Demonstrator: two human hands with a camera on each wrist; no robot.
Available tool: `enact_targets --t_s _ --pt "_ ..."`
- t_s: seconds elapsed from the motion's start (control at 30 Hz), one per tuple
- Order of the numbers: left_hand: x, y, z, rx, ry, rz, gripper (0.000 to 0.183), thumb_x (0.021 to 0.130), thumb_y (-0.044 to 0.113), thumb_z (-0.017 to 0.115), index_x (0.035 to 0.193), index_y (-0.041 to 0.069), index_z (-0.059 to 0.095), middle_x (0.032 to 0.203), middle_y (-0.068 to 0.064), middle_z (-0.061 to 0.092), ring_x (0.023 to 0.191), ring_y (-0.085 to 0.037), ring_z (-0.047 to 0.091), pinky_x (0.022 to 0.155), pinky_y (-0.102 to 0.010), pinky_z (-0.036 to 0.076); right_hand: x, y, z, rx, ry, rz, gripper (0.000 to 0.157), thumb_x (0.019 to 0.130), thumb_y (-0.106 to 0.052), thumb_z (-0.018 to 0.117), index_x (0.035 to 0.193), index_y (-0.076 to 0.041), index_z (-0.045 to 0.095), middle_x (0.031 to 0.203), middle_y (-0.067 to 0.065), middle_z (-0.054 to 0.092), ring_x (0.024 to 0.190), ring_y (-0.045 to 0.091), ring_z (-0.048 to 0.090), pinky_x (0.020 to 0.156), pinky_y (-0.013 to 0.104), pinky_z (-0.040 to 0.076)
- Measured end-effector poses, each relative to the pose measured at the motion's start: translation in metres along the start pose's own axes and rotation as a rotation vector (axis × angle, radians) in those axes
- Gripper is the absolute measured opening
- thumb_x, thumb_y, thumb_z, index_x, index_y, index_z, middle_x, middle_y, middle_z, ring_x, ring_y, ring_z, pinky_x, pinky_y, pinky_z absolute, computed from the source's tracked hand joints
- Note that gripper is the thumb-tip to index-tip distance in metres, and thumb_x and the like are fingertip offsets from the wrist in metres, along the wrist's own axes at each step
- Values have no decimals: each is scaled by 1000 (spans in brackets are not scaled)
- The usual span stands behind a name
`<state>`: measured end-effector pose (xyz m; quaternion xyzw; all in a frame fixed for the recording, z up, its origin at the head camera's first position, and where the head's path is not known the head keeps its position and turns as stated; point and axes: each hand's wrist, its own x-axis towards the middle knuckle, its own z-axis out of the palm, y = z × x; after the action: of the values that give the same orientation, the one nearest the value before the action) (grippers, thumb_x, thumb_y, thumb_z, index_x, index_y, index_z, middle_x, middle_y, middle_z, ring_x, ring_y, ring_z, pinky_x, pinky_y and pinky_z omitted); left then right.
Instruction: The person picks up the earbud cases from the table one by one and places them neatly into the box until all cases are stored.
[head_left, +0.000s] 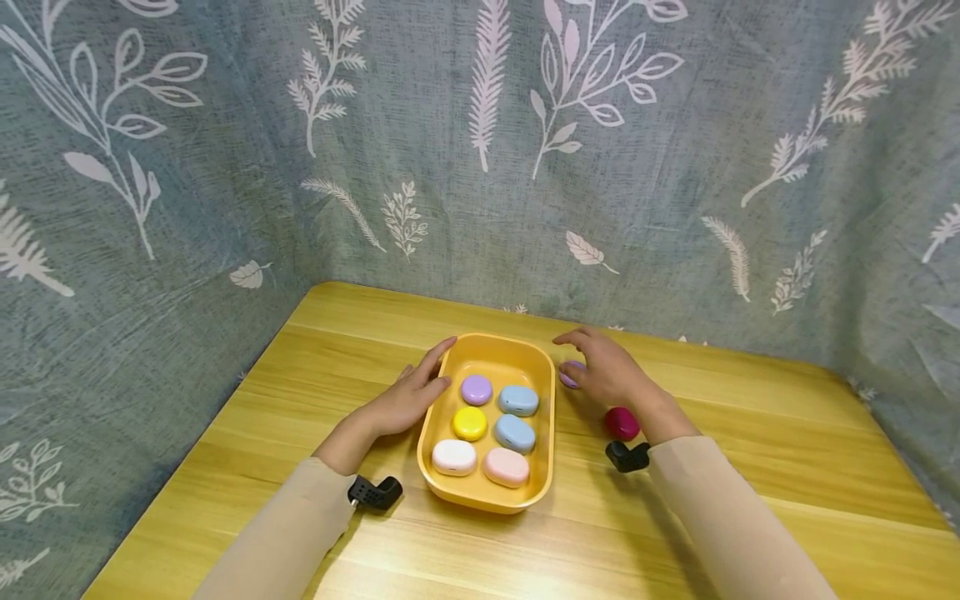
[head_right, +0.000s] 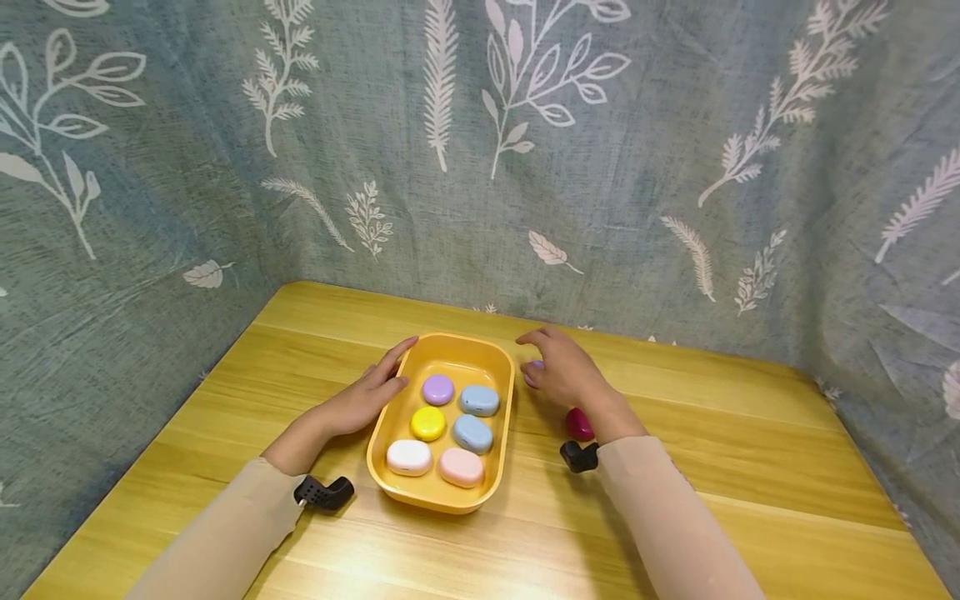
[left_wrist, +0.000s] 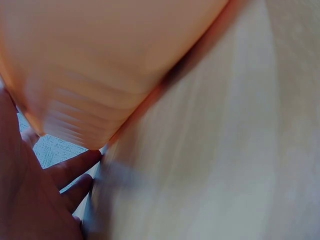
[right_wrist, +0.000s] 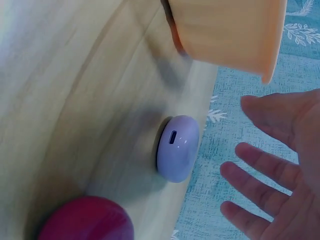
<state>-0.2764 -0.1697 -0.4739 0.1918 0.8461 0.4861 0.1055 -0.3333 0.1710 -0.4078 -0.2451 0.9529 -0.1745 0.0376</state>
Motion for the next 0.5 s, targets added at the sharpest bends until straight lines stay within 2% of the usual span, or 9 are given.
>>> enact_targets --t_s 0.27,0.5 --pt "1 -2 1 6 3 -1 61 113 34 34 167 40 5 170 -16 29 158 -32 27 128 -59 -10 1 8 4 -55 -17 34 48 99 -20 71 143 -5 60 146 24 53 136 48 51 115 62 40" --pt "0 -1 0 13 3 -4 61 113 34 34 167 40 5 169 -16 30 159 -31 26 128 -58 -10 1 14 8 -91 -45 49 50 95 -22 75 141 -5 62 141 26 56 129 46 55 111 61 44"
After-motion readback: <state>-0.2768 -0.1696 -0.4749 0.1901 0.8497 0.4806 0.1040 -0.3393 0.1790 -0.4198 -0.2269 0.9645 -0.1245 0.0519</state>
